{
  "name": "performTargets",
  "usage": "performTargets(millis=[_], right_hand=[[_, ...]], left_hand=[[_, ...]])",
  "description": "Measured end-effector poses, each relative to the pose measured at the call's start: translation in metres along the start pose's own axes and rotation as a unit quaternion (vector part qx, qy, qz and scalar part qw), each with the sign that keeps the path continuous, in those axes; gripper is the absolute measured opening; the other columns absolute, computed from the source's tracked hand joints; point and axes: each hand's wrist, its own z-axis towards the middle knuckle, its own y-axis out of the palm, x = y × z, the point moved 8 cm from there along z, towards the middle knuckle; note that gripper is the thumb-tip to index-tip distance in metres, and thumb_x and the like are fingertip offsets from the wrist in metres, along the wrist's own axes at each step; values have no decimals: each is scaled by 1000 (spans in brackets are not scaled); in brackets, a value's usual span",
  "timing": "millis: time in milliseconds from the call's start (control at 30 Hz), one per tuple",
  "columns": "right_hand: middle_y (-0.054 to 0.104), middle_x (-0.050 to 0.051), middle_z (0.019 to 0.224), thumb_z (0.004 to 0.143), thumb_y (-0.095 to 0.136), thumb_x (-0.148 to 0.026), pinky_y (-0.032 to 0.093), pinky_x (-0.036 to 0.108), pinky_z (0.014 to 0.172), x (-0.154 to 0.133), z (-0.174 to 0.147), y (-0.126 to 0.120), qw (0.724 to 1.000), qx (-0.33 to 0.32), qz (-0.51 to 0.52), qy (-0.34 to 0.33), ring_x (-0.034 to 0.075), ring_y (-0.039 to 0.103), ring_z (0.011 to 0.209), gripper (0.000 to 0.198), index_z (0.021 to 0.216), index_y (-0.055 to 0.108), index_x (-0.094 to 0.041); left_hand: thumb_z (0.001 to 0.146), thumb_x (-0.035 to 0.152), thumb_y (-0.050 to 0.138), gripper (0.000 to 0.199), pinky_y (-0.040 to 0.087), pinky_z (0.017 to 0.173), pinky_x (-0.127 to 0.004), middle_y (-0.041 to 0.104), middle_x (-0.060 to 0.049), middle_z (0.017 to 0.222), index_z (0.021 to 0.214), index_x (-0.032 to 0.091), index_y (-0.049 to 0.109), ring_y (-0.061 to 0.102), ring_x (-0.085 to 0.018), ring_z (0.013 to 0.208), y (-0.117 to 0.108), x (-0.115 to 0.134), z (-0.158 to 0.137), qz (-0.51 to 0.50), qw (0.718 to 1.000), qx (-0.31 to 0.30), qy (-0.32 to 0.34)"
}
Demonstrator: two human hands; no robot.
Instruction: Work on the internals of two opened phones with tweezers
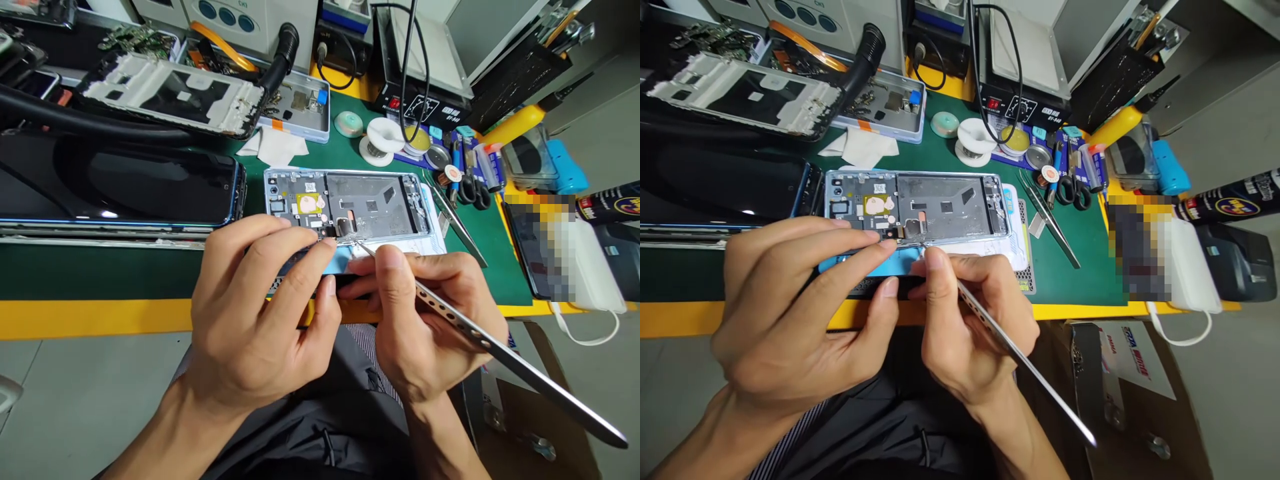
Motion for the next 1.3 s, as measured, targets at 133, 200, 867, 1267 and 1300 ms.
performTargets(millis=[133,200,867,1267,1300], right_hand=[[78,-3,71,82,75,-9,57,28,37,-1,0,0,1000,4,6,-11,17,69,44,17,83,68,-24],[78,-3,71,82,76,-9,58,28,37,-1,0,0,1000,3,5,-6,17,69,44,17,82,68,-24],[78,-1,74,82,75,-8,60,31,44,0,-7,3,999,7,47,-9,18,71,50,15,87,74,-22],[79,-1,79,83,73,-10,57,34,43,0,-10,3,1000,17,6,-23,18,66,45,16,89,74,-25],[79,0,79,84,73,-11,57,34,42,1,-10,3,1000,19,5,-17,18,66,45,15,89,74,-25]], left_hand=[[70,11,78,44,57,92,-52,74,-14,108,113,11,72,66,-32,106,2,-1,-1,-6,1000,-11,-9],[69,11,78,41,57,90,-51,75,-14,105,110,9,73,67,-32,103,1,0,0,-4,1000,-5,-5],[69,8,76,41,59,91,-51,76,-14,107,110,9,72,68,-32,105,-2,0,-2,-10,1000,15,-8],[67,7,76,42,59,92,-50,75,-14,107,109,7,73,68,-32,105,-1,-1,0,-9,1000,21,-4],[67,6,76,42,59,92,-50,75,-15,107,108,6,73,68,-32,105,-1,-1,0,-9,1000,19,-6]])
